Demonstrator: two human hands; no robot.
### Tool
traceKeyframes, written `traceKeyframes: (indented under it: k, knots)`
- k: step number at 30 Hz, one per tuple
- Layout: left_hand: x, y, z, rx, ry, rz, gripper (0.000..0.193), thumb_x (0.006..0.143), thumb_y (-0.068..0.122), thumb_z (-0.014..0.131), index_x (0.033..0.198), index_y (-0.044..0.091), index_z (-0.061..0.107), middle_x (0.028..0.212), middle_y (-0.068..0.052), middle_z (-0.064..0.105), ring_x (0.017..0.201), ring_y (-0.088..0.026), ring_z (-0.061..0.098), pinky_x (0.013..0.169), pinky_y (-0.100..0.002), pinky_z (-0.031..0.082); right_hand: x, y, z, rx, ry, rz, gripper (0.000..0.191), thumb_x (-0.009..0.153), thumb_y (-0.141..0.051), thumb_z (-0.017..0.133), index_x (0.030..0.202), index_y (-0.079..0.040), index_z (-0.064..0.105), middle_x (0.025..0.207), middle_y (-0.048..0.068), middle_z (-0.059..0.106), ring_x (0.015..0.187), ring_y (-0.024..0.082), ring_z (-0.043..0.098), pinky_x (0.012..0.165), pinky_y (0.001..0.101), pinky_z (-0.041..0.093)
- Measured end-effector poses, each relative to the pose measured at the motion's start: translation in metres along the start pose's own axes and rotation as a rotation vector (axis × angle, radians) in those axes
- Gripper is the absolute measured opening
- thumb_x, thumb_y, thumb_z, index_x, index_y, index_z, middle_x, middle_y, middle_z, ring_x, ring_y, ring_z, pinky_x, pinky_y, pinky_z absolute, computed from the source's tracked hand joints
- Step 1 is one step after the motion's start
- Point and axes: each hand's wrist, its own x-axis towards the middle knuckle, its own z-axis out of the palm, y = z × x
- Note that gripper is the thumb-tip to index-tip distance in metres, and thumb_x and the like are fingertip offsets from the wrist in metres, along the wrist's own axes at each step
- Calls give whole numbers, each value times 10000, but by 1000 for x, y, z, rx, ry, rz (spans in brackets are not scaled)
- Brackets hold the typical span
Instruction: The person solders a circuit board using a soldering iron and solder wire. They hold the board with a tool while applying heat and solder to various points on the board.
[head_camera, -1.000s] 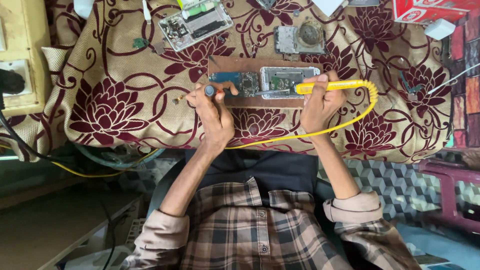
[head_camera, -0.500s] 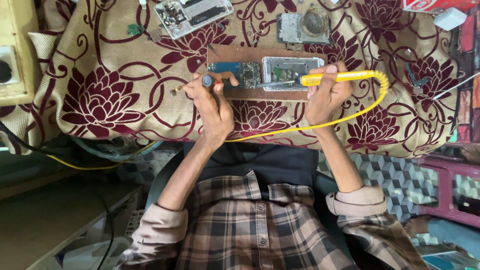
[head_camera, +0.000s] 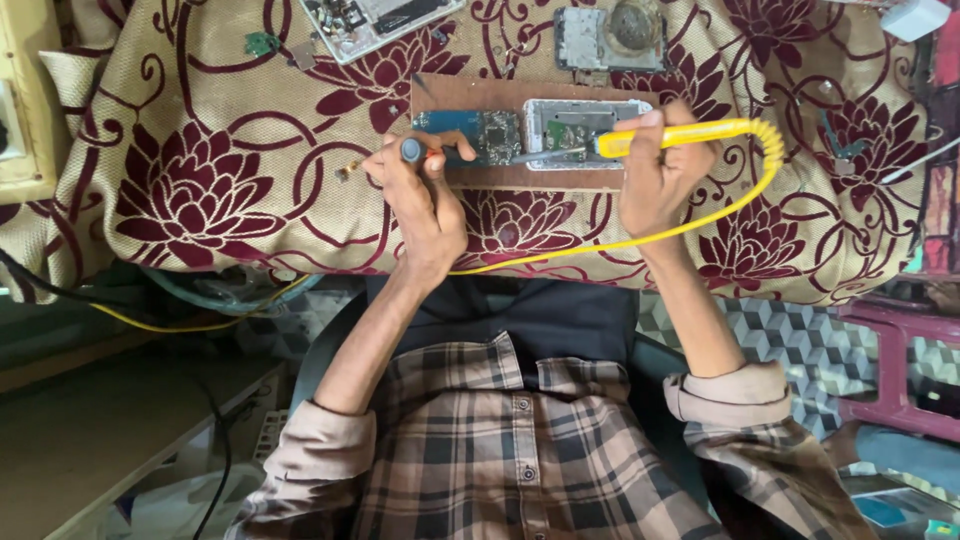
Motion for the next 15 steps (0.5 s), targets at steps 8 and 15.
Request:
traceKeyframes:
  k: [8,15]
  knots:
    - [1,1,-1,4,4,-26,69,1080,21,415,1125,63,445,969,-63,714,926,-229,393,966,-413,272,5,-41,8,-238,-12,-162,300,1076,-24,575,798,5,468,742,110,658,692,155,671,620,292,484]
    - [1,0,0,3,-6,-43,69,1080,15,424,1132,59,437,979,-58,702,914,-213,423,974,-424,266,-3,-45,16,-509,119,-158,330,1035,-37,634,740,-12,490,591,70,487,515,151,439,577,369,334]
